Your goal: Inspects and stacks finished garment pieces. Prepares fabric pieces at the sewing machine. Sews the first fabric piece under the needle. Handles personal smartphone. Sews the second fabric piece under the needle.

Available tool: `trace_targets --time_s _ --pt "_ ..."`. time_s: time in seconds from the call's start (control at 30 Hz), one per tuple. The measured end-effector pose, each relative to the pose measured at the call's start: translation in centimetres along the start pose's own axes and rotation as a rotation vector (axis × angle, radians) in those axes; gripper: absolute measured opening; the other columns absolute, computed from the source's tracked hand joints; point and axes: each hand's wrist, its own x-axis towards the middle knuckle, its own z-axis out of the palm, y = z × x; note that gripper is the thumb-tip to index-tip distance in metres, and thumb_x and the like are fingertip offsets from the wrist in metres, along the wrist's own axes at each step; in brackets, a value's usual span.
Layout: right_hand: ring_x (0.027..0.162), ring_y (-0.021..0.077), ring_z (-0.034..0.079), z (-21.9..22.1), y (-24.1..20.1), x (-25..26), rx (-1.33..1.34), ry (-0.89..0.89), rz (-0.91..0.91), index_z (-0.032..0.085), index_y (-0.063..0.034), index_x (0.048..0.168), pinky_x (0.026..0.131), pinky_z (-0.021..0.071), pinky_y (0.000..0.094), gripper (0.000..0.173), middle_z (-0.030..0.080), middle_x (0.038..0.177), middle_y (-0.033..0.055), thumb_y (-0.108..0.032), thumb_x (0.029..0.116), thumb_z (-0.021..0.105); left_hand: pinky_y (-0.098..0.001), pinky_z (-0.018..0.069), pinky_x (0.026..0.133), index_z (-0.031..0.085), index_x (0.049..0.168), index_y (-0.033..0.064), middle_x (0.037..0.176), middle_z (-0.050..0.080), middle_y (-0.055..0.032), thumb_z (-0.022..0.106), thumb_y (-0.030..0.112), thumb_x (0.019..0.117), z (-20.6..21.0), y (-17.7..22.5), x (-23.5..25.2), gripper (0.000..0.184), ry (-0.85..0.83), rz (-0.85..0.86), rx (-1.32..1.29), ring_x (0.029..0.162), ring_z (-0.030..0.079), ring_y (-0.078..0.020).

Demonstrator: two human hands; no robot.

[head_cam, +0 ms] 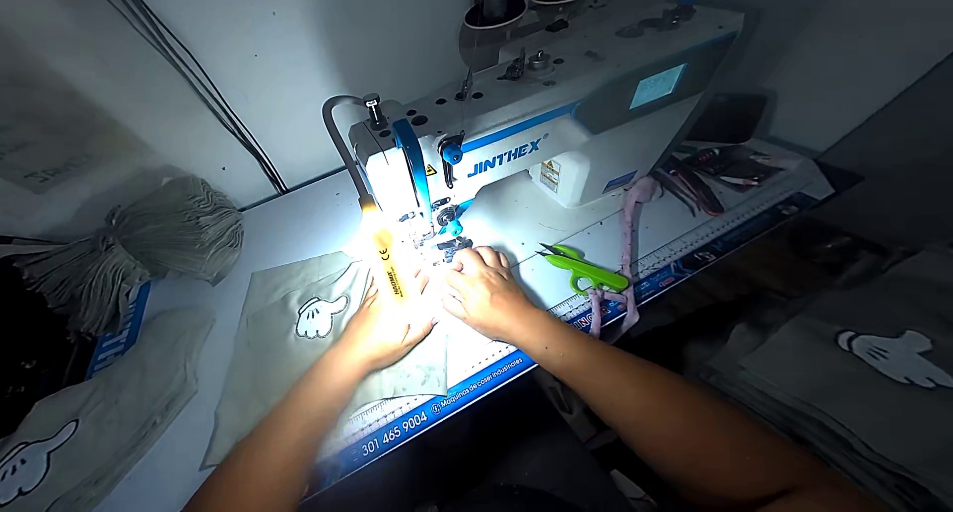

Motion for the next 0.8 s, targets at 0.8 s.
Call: trace_targets --time_s 0.8 --pt "0.12 0.0327 0.057 0.7 0.4 -0.1 0.111 0.122 0.042 0.074 -0.0158 0.113 0.099 0.0437 0.053 0.032 0.065 0.12 0.0104 -0.037 0.0959 0.058 -0.0486 0.0196 0.126 0.052 0.15 0.0149 0.156 0.049 -0.006 0.042 0.059 0.1011 -0.5 -3.6 1.6 0.067 -0.017 -0.006 0.013 0.152 0.034 -0.0257"
